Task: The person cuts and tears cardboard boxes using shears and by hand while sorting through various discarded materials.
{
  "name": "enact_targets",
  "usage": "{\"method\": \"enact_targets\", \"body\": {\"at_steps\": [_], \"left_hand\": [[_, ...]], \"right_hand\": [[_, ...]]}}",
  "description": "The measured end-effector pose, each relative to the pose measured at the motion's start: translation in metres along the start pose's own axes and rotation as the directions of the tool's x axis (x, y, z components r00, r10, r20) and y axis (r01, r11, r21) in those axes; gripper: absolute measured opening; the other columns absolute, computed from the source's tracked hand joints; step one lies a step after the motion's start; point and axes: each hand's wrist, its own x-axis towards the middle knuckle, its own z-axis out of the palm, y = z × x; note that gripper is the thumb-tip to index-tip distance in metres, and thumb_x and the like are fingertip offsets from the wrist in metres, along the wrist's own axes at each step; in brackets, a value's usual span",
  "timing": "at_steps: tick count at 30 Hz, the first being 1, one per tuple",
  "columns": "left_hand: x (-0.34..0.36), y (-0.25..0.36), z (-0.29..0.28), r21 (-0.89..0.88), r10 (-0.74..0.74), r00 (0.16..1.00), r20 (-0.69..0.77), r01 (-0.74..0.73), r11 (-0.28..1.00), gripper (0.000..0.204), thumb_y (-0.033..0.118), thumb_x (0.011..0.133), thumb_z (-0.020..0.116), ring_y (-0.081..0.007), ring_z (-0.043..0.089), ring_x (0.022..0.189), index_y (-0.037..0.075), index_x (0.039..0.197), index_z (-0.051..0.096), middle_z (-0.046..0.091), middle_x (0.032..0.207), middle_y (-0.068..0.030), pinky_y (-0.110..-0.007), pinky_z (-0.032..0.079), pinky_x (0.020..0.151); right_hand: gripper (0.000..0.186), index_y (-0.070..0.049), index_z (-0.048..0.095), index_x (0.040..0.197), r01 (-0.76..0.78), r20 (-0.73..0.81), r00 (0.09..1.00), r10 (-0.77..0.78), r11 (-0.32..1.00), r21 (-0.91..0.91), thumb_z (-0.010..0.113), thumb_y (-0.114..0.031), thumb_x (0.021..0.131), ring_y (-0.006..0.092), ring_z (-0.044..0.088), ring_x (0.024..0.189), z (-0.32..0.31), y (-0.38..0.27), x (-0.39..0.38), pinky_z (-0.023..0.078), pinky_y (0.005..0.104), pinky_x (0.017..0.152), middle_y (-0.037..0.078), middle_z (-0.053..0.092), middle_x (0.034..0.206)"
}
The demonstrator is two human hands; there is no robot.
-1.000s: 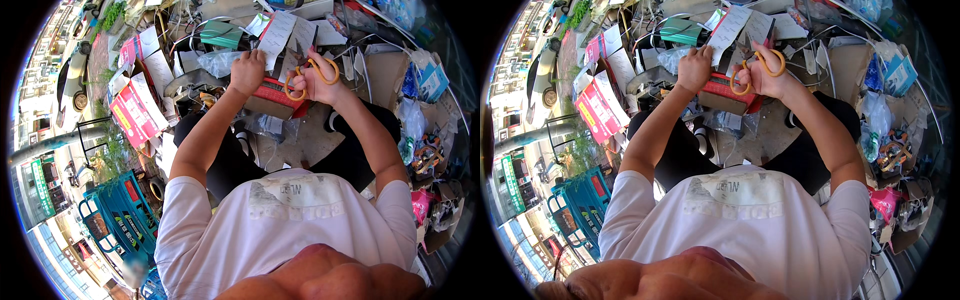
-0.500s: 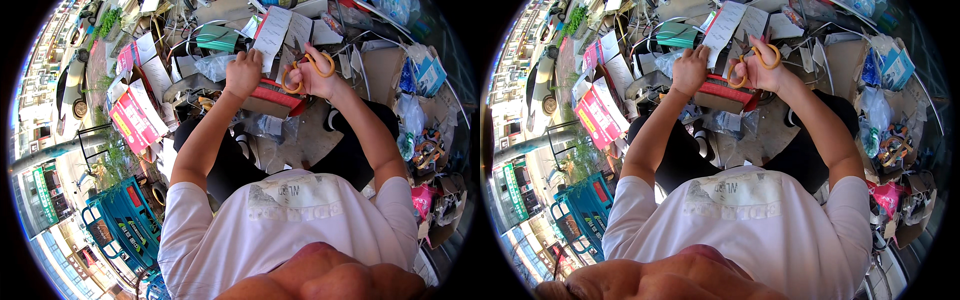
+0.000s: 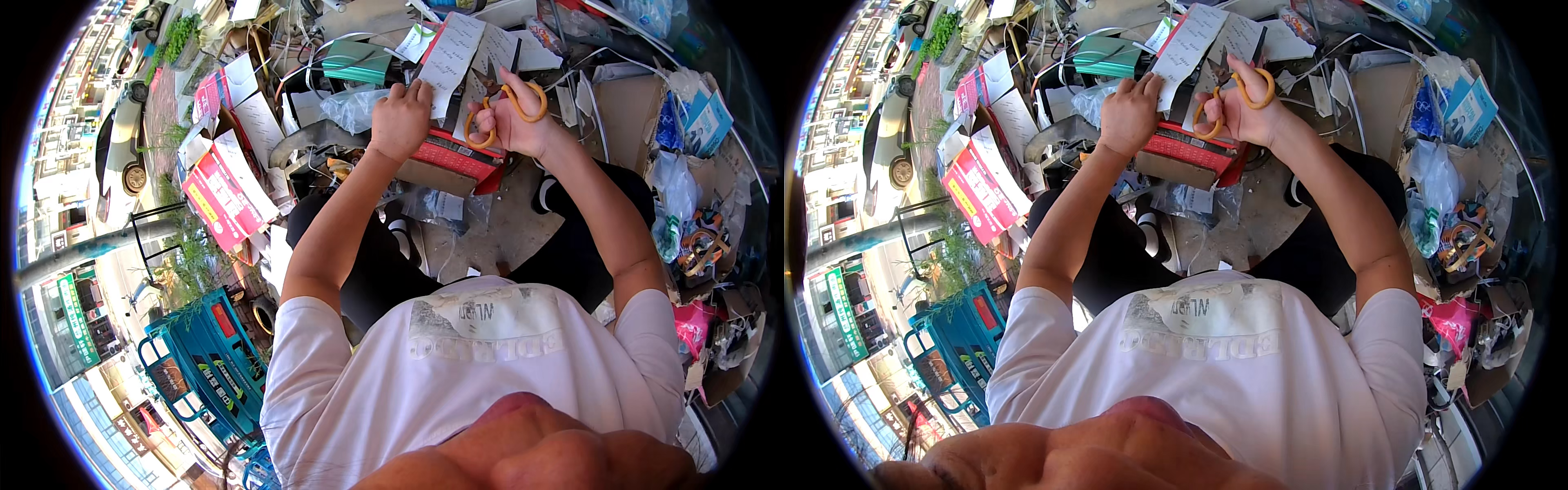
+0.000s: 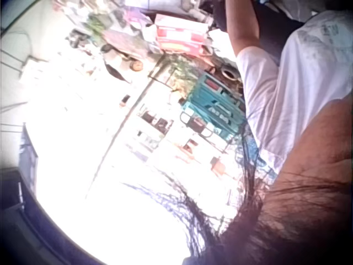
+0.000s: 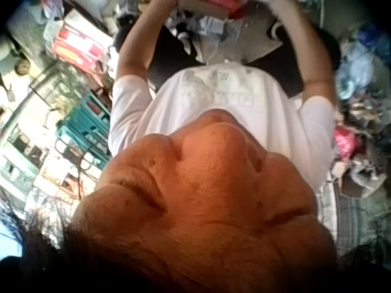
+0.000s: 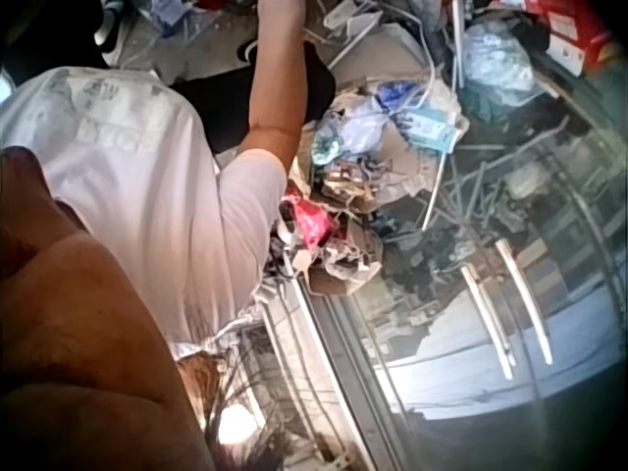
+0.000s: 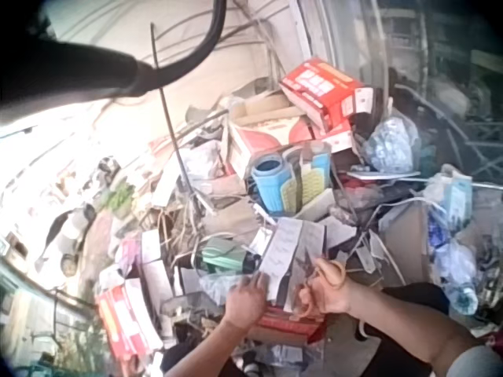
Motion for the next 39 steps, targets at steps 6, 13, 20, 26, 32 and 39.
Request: {"method": "enact_targets", "body": {"at_steps": [6,13,20,26,32,39], "left_hand": [[-0.002,0.003,-0.008,-0.002,0.027,1.0,-0.003,-0.027,1.0,0.029,0.015,0.076,0.061,-0.0189,0.062,0.084,0.008,0.104,0.06,0.067,0.106,0.0003,-0.032,0.052,0.058],[-0.006,0.004,-0.009,-0.028,0.072,0.997,0.022,-0.072,0.997,0.039,0.015,0.074,0.063,-0.0184,0.062,0.09,0.009,0.112,0.06,0.067,0.119,-0.0007,-0.031,0.053,0.063],[-0.006,0.009,-0.017,-0.028,0.1,0.995,0.027,-0.099,0.995,0.042,0.013,0.074,0.062,-0.018,0.062,0.093,0.009,0.116,0.061,0.066,0.123,-0.0015,-0.031,0.053,0.066],[-0.011,0.01,-0.033,-0.062,0.149,0.989,-0.025,-0.15,0.987,0.049,0.014,0.073,0.062,-0.0178,0.062,0.096,0.01,0.122,0.061,0.066,0.123,0.0,-0.03,0.053,0.072],[-0.023,-0.011,-0.044,-0.111,0.169,0.975,-0.145,-0.186,0.976,0.042,0.015,0.078,0.057,-0.0164,0.064,0.101,0.009,0.12,0.062,0.068,0.119,-0.0009,-0.03,0.052,0.071],[-0.029,-0.015,-0.042,-0.118,0.126,0.985,-0.118,-0.14,0.983,0.044,0.014,0.075,0.062,-0.0201,0.067,0.098,0.009,0.118,0.061,0.067,0.12,-0.002,-0.033,0.054,0.073]], "right_hand": [[0.084,0.008,0.046,0.116,0.07,0.0,0.998,-0.07,0.998,0.005,0.051,-0.07,0.086,0.0174,0.059,0.066,0.003,-0.008,-0.001,0.05,0.0451,0.095,0.005,0.057,0.07],[0.082,0.007,0.05,0.112,0.178,-0.092,0.979,-0.183,0.982,-0.056,0.05,-0.071,0.087,0.0188,0.058,0.068,-0.002,-0.013,0.002,0.049,0.0414,0.094,0.004,0.056,0.071],[0.083,0.006,0.053,0.106,0.282,-0.132,0.947,-0.292,0.955,-0.089,0.051,-0.074,0.083,0.0183,0.056,0.065,-0.023,-0.036,0.015,0.052,0.0438,0.088,0.004,0.054,0.067],[0.076,0.002,0.053,0.1,0.468,-0.283,0.83,-0.48,0.876,-0.113,0.055,-0.072,0.083,0.0139,0.05,0.061,-0.033,-0.061,0.01,0.05,0.034,0.08,0.0,0.047,0.064],[0.051,-0.007,0.055,0.083,0.609,-0.338,0.681,-0.649,0.759,-0.231,0.06,-0.057,0.088,0.0159,0.051,0.055,-0.055,-0.109,-0.028,0.05,0.0347,0.067,0.0,0.049,0.057],[0.043,0.0,0.057,0.099,-0.069,-0.19,0.232,-0.954,0.178,-0.982,0.079,-0.025,0.072,0.0269,0.066,0.078,-0.066,-0.095,-0.023,0.052,0.0335,0.073,0.012,0.067,0.089]]}}
